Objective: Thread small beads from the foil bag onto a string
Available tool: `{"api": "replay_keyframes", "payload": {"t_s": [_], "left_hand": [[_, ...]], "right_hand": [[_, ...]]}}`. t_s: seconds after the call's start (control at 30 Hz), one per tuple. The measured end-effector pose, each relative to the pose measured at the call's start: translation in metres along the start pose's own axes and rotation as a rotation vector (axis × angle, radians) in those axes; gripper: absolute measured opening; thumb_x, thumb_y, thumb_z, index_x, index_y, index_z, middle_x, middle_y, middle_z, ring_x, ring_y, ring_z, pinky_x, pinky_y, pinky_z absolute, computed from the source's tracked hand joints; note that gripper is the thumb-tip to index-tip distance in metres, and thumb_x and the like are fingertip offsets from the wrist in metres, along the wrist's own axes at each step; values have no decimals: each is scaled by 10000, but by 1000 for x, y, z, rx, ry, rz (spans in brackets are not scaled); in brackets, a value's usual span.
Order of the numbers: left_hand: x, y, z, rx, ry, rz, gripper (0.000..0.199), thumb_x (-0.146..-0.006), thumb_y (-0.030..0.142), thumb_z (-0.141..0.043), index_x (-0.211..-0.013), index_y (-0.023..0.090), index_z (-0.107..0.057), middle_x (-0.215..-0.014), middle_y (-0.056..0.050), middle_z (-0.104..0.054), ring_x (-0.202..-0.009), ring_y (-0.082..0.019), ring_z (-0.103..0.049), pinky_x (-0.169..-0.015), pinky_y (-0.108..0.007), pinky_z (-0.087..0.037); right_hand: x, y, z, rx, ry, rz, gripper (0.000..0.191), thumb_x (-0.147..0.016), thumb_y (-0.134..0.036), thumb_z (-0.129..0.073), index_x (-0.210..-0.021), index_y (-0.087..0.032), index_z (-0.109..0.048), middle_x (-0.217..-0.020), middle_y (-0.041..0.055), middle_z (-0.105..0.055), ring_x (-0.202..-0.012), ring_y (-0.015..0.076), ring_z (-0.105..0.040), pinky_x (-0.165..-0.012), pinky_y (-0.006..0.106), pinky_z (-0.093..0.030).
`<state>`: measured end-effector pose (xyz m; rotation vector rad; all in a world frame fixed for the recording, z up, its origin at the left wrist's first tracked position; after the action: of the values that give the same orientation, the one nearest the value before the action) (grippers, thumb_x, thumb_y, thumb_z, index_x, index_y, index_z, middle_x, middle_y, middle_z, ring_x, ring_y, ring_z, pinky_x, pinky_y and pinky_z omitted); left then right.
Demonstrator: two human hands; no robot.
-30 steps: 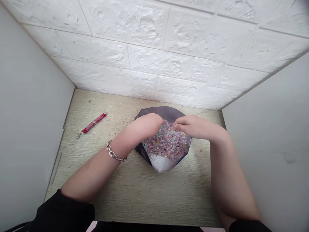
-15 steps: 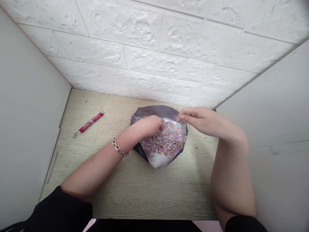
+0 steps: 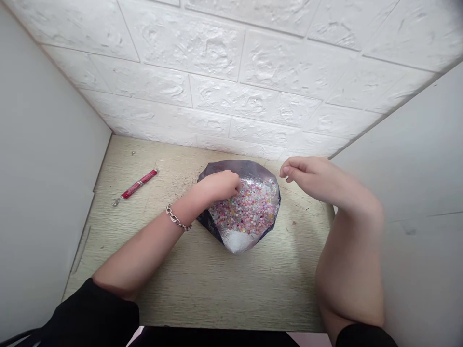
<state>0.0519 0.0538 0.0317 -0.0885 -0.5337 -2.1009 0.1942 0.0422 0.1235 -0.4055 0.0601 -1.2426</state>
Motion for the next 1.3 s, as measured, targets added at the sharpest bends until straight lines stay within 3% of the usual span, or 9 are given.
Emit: {"api": "replay_keyframes", "payload": {"t_s": [0.13, 0.37, 0.57, 0.77, 0.93, 1.1, 1.3], "left_hand": [[2, -4, 5, -14, 43, -11, 206, -722, 187, -468, -749, 163, -671, -760, -63, -669, -730, -154, -589, -695, -245, -404], [4, -6, 10, -109, 126, -28, 410, -719, 77, -332, -1007, 162, -611, -1000, -97, -631, -916, -184, -566, -777, -281, -403], [1, 14, 1, -81, 39, -89, 266, -739, 212, -407, -811, 153, -657, -863, -89, -634, -808, -178, -571, -734, -274, -408], [-2, 8, -2, -126, 63, -15, 171, -691, 196, -472, -651, 138, -627, -765, -91, -628, -729, -179, -568, -654, -271, -389], [4, 5, 21, 16, 169, -80, 241, -748, 262, -412, -771, 162, -630, -811, -42, -638, -743, -145, -546, -666, -248, -369], [21, 6, 52, 258, 304, -29, 270, -777, 305, -367, -809, 146, -583, -772, -15, -614, -686, -110, -512, -625, -228, -363], [29, 9, 59, 564, 265, -88, 235, -782, 321, -387, -786, 132, -526, -772, -31, -607, -671, -93, -515, -595, -219, -385]], "right_hand": [[-4, 4, -4, 37, -22, -30, 238, -788, -255, -345, -705, -193, -560, -748, 14, -595, -715, 155, -499, -608, 251, -345], [-11, 7, -5, 47, -11, -56, 226, -776, -248, -355, -691, -194, -557, -773, 24, -600, -742, 160, -498, -594, 239, -343], [-15, 15, -6, 45, 8, -87, 238, -773, -263, -352, -689, -186, -560, -767, 39, -594, -712, 159, -501, -573, 242, -341], [-18, 10, -10, 63, -6, -52, 239, -771, -240, -338, -659, -192, -544, -752, 24, -591, -710, 150, -495, -572, 236, -337], [-21, 6, -15, 113, -19, -51, 257, -767, -223, -323, -637, -181, -541, -723, 34, -596, -667, 148, -494, -547, 243, -316], [-26, -3, -28, 155, -82, -7, 252, -773, -206, -325, -626, -172, -526, -731, 51, -606, -660, 147, -501, -567, 242, -322], [-35, -8, -43, 227, -116, 3, 247, -764, -177, -334, -645, -161, -549, -749, 75, -613, -667, 165, -517, -562, 253, -328]]}}
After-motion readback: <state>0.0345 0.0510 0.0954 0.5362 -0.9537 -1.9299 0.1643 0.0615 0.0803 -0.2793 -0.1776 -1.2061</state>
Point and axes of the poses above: each hand's wrist, its own x-axis away from the middle knuckle, its own z-axis out of the back of the hand, y = z × x, the point moved 6 cm from there along -x, towards the middle knuckle
